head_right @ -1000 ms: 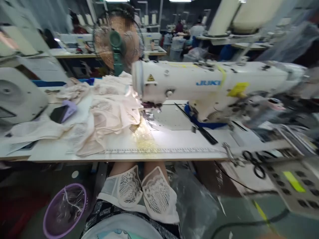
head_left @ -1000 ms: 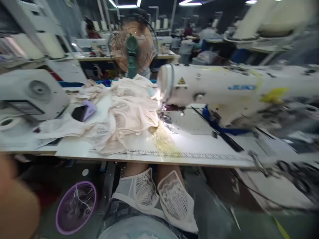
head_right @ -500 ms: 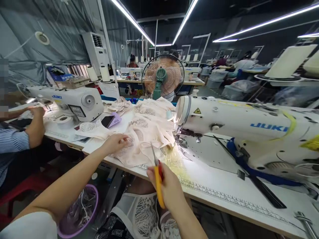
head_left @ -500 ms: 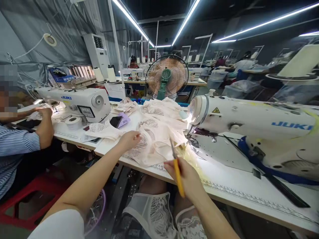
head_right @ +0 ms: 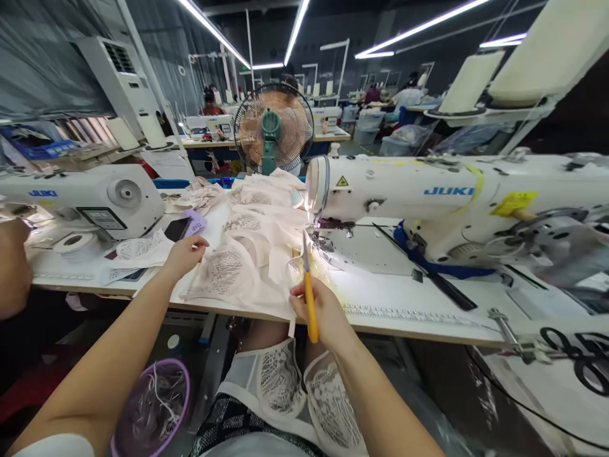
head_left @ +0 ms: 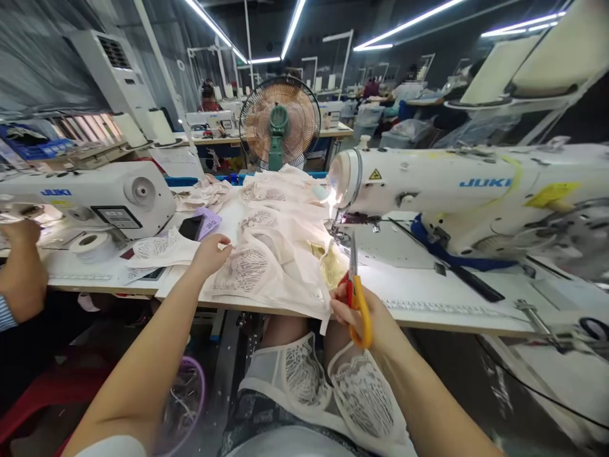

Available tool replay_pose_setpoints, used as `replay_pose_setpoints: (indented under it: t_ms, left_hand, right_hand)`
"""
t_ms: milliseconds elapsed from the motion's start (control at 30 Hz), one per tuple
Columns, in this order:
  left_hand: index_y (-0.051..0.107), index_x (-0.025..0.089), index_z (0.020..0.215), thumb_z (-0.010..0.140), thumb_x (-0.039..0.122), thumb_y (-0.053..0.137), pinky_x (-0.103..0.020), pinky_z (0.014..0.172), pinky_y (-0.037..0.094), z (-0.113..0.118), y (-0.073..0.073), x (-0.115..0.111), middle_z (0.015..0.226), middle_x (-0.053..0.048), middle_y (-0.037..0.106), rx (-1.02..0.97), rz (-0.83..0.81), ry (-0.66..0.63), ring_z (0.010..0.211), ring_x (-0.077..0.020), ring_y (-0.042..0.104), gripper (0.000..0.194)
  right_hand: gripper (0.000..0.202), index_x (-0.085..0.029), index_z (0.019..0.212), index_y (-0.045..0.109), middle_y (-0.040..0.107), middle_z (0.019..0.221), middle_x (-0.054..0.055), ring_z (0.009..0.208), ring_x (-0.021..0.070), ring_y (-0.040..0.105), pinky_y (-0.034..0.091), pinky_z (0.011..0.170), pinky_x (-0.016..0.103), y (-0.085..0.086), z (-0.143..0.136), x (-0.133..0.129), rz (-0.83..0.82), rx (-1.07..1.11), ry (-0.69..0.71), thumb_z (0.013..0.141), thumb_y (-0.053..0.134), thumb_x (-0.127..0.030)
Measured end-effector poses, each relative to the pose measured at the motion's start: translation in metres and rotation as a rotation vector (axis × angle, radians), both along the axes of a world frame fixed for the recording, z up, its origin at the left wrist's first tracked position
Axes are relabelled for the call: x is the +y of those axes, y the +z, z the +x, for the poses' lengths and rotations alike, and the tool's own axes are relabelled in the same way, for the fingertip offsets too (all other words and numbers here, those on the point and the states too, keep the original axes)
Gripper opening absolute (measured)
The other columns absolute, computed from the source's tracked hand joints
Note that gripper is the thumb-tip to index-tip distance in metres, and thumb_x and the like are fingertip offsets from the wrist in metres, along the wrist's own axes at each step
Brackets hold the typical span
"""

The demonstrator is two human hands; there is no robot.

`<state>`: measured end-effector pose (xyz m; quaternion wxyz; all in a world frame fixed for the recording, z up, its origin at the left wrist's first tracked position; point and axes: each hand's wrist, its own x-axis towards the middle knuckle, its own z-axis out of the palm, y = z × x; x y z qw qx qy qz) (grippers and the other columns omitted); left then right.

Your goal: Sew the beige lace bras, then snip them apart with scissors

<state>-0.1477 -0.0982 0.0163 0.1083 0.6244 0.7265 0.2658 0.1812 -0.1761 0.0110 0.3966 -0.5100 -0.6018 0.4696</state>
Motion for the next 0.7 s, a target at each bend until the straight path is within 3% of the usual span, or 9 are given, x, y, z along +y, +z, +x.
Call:
replay_pose_setpoints:
  t_ms: [133,267,400,567,700]
  left_hand:
    - [0.053,0.015,0.12,0.07,0.043,0.06,-0.028,0.069,0.045,0.011,-0.005,0.001,0.109,-0.007,0.063,0.0,-0.072,-0.058,0.066,-0.0161,0.06,0.058]
    - [0.055,0.014,0.118,0.063,0.041,0.063,-0.032,0.074,0.043,0.022,-0.002,0.012,0.097,-0.008,0.065,0.035,-0.119,-0.068,0.081,-0.0241,0.06,0.062]
    - [0.063,0.015,0.102,0.06,0.035,0.062,-0.029,0.063,0.043,0.027,0.01,0.007,0.078,-0.004,0.063,-0.006,-0.148,-0.072,0.069,-0.0225,0.06,0.046]
    - [0.06,0.016,0.088,0.066,0.036,0.057,-0.023,0.044,0.041,0.031,0.016,-0.017,0.06,0.001,0.056,-0.207,-0.189,-0.092,0.045,-0.0133,0.053,0.029]
    - [0.058,0.016,0.084,0.059,0.033,0.068,-0.022,0.048,0.047,0.011,0.008,-0.051,0.058,0.002,0.056,-0.606,-0.138,-0.012,0.05,-0.0122,0.056,0.032]
  right_hand:
    - [0.037,-0.022,0.071,0.036,0.056,0.073,0.002,0.047,0.0113,0.052,0.039,0.043,0.026,-0.037,0.021,-0.038,-0.111,0.114,-0.093,0.069,0.059,-0.051]
    - [0.041,-0.022,0.074,0.036,0.063,0.085,0.008,0.05,0.0127,0.056,0.044,0.046,0.028,-0.051,0.029,-0.049,-0.132,0.136,-0.19,0.071,0.057,-0.056]
    - [0.035,-0.022,0.078,0.043,0.064,0.099,0.007,0.055,0.0127,0.057,0.048,0.057,0.031,-0.046,0.03,-0.035,-0.093,0.07,-0.214,0.07,0.063,-0.049]
    - [0.031,-0.021,0.067,0.046,0.057,0.074,0.003,0.072,0.0205,0.057,0.04,0.062,0.029,-0.028,0.003,-0.009,-0.032,-0.199,-0.194,0.058,0.074,-0.027]
    - [0.025,-0.021,0.064,0.042,0.052,0.068,0.0,0.067,0.018,0.054,0.039,0.058,0.027,-0.002,-0.006,-0.009,-0.045,-0.2,-0.103,0.062,0.066,-0.017]
